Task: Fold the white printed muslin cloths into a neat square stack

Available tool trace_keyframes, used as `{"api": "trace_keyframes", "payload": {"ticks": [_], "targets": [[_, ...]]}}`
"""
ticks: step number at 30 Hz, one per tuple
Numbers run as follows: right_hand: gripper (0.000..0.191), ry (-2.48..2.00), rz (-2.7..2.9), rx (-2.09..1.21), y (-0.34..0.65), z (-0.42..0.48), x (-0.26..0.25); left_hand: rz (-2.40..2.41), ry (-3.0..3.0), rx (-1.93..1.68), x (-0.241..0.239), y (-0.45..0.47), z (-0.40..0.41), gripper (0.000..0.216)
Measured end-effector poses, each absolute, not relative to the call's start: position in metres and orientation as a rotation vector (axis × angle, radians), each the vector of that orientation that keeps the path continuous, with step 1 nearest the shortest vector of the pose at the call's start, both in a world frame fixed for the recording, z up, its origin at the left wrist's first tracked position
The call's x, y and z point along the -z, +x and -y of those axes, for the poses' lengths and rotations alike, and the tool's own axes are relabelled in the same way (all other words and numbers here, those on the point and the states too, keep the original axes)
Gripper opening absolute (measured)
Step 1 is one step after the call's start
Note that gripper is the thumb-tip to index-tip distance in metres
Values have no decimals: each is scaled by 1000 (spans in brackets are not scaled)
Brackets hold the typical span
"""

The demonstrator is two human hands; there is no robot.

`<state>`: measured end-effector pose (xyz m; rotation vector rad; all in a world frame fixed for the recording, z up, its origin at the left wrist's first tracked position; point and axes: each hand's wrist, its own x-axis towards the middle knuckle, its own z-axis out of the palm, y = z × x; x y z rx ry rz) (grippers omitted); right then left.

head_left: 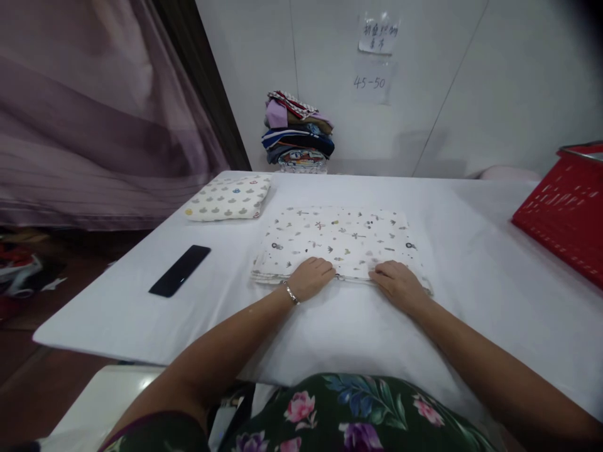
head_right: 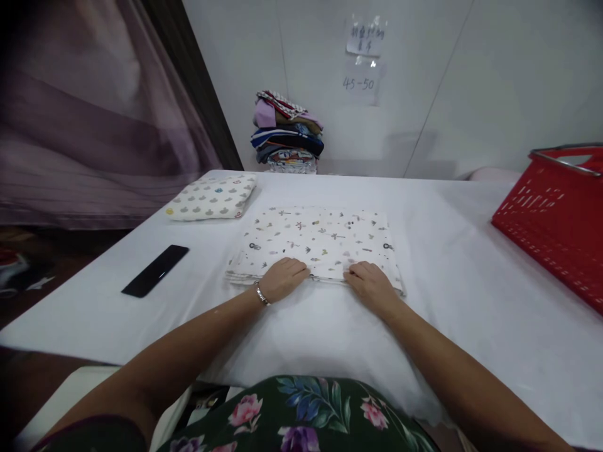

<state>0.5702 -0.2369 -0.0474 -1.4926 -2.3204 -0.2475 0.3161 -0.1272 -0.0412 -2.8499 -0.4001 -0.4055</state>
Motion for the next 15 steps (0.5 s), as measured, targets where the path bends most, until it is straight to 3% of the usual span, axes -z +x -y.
{"api": "trace_keyframes", "payload": {"ticks": [15], "targets": [[30, -1527, 2306, 214, 563, 239, 44, 503, -2845, 443, 29, 324, 134, 20]]}}
